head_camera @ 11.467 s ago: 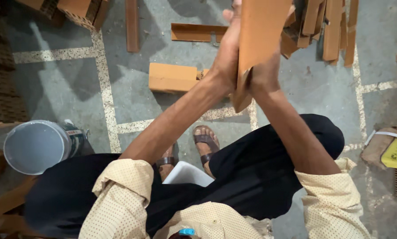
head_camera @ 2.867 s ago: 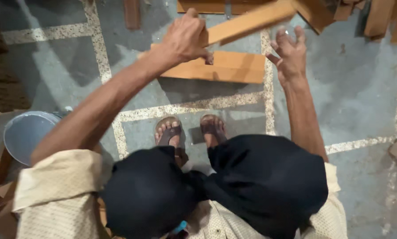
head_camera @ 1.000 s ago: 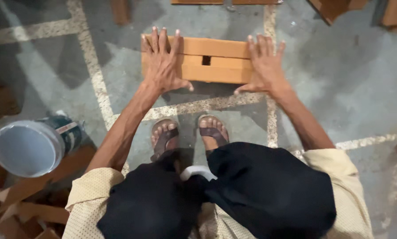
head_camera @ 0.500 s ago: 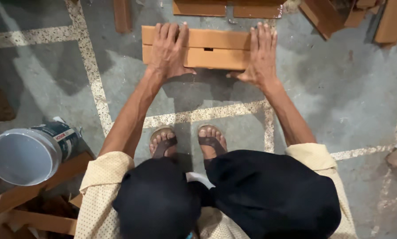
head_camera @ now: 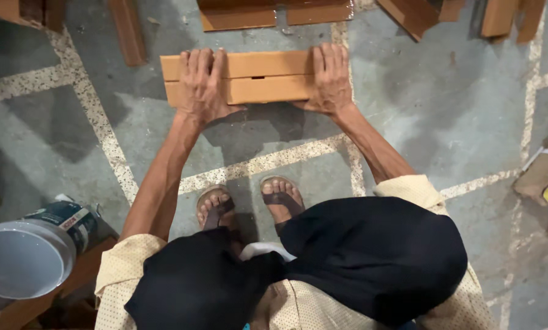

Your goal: The person assembles small wooden boxes by hand in a workshop setting. They pick up pre-cut wooden slats, align the edges, and press them together to form rectangular structures. The person handles the pieces one at a time, inspecting the joints and ensuring the boxes are properly formed before placing them on the floor.

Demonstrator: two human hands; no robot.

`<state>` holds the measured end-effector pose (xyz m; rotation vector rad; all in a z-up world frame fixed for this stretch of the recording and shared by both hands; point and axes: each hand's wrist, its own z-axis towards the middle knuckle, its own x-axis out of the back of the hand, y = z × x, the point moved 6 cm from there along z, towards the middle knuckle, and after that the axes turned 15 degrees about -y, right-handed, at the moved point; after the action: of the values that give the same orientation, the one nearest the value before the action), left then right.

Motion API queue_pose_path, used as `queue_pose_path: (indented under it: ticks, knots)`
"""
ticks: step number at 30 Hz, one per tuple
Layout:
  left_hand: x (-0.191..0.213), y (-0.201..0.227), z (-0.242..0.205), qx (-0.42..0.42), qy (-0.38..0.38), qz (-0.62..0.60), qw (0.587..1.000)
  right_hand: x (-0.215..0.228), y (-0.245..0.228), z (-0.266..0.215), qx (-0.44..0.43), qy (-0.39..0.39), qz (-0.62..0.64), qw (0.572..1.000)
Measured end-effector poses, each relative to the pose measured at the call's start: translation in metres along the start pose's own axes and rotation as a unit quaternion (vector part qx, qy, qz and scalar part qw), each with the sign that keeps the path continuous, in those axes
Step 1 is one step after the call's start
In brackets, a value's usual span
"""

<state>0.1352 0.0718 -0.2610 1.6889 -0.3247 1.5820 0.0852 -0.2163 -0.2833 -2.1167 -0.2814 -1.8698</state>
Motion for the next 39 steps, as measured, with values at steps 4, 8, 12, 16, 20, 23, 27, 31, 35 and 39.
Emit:
queue_pose_path:
  ticks: [4,8,12,16,20,23,27,31,35,39]
  knots:
    - [0.01,0.008,0.0,0.01,-0.027,0.007,1.0,-0.001,-0.005,0.001,-0.042,-0.057,-0.023,0.997]
    - [0.01,0.02,0.008,0.057,-0.078,0.083,0.992,0.012,-0.055,0.019,-0.019,0.018,0.059,0.998]
    - [0.004,0.023,0.013,0.067,-0.1,0.109,0.987,0.005,-0.087,0.047,-0.017,-0.049,0.018,0.998]
    - [-0.008,0.011,0.01,0.071,-0.124,0.09,0.986,-0.003,-0.088,0.05,-0.032,-0.088,-0.011,0.996]
    - [-0.016,0.005,0.005,0.068,-0.13,0.054,0.988,-0.009,-0.086,0.047,-0.018,-0.046,0.015,0.999]
    - [-0.011,0.005,0.011,0.066,-0.113,0.062,0.989,-0.006,-0.085,0.053,-0.027,-0.047,0.01,0.998]
    - [-0.003,0.008,0.001,0.037,-0.088,0.016,0.995,0.0,-0.088,0.043,0.001,-0.059,0.067,0.996]
    - [0.004,-0.023,-0.019,0.045,-0.048,-0.014,0.998,0.011,-0.045,0.019,-0.033,0.053,0.141,0.988]
    - [-0.02,-0.069,-0.071,0.219,0.042,-0.086,0.971,-0.006,0.008,-0.001,-0.169,0.041,0.204,0.963]
    - [-0.055,-0.069,-0.077,0.289,0.155,-0.256,0.909,-0.009,0.003,-0.002,-0.175,0.131,0.178,0.96]
